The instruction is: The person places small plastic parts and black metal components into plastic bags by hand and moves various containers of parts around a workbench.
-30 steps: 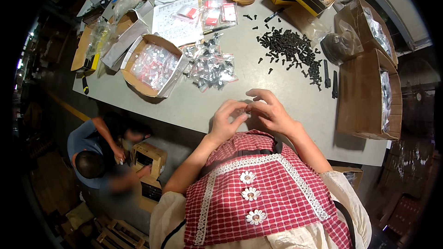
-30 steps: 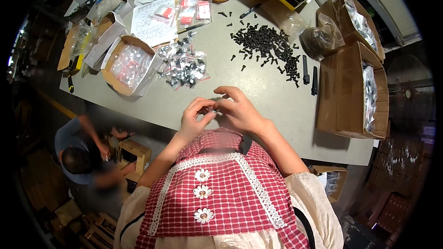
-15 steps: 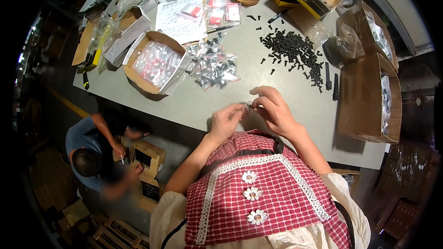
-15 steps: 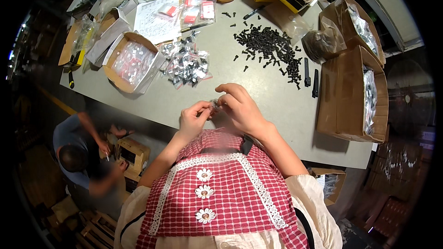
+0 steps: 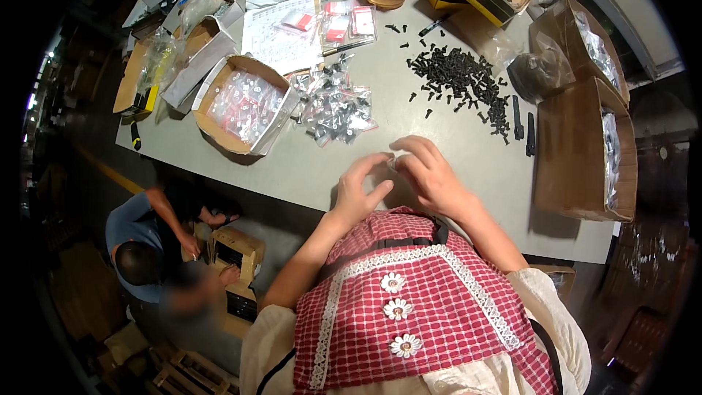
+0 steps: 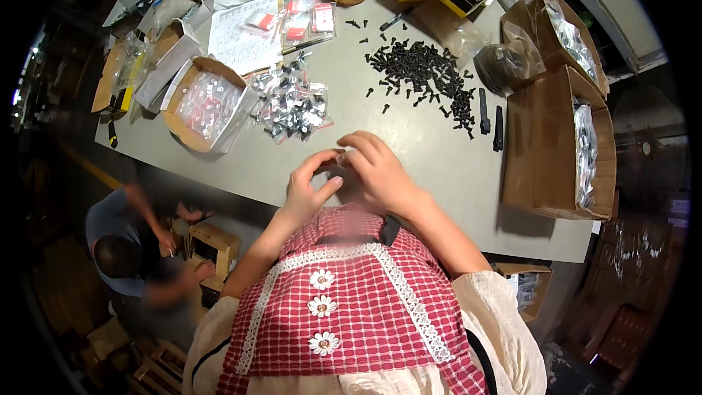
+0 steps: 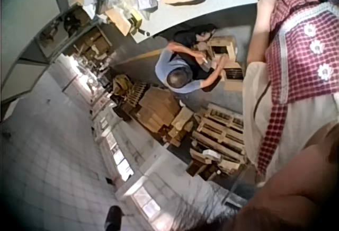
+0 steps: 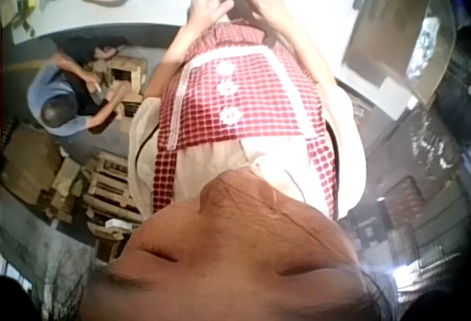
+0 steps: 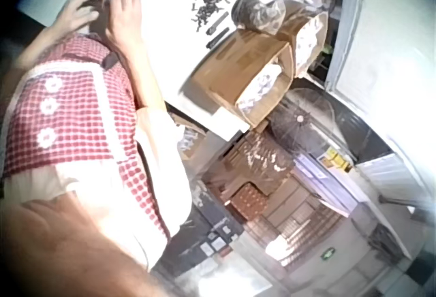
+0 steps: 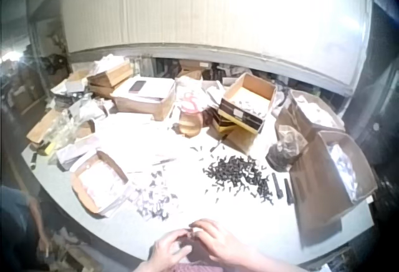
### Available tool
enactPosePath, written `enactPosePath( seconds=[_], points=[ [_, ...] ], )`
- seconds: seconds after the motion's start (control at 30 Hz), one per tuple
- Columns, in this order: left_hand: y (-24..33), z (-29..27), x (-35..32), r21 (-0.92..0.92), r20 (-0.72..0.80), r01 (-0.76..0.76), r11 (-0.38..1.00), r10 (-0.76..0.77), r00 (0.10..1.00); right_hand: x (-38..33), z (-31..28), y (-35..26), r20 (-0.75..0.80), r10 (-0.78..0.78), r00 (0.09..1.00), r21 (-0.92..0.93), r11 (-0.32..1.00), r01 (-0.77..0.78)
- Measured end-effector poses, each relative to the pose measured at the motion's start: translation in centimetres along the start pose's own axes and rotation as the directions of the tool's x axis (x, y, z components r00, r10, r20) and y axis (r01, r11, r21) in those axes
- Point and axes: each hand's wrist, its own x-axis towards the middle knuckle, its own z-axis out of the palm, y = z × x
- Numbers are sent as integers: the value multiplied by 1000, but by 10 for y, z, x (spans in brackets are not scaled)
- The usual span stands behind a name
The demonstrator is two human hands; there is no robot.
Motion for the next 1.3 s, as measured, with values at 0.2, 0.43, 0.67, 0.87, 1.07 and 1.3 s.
enactPosePath(
  seconds=[0.2, 0.43, 0.67, 0.87, 1.07, 1.3],
  points=[
    [-3, 0, -4, -9, -16, 164, 986, -164, 986, -5, 4, 8, 57, 82, 995, 114, 990, -88],
    [7, 3, -2, -261, -34, 245, 934, -262, 964, -16, 11, 11, 100, 324, 941, 275, 900, -340],
    [1, -4, 2, 36, -53, 50, 998, -48, 997, -11, 12, 5, 165, 384, 908, 365, 832, -418],
    [6, -8, 3, 111, -35, 7, 994, -3, 999, -6, 20, 11, 203, 314, 927, 353, 860, -369],
    [13, -15, 5, 152, -41, -112, 982, 120, 992, 10, 11, 7, 342, 257, 904, 299, 882, -364],
    [17, -26, 12, 224, -41, -165, 961, 178, 983, 15, 13, 11, 373, 197, 907, 278, 909, -311]
  ],
)
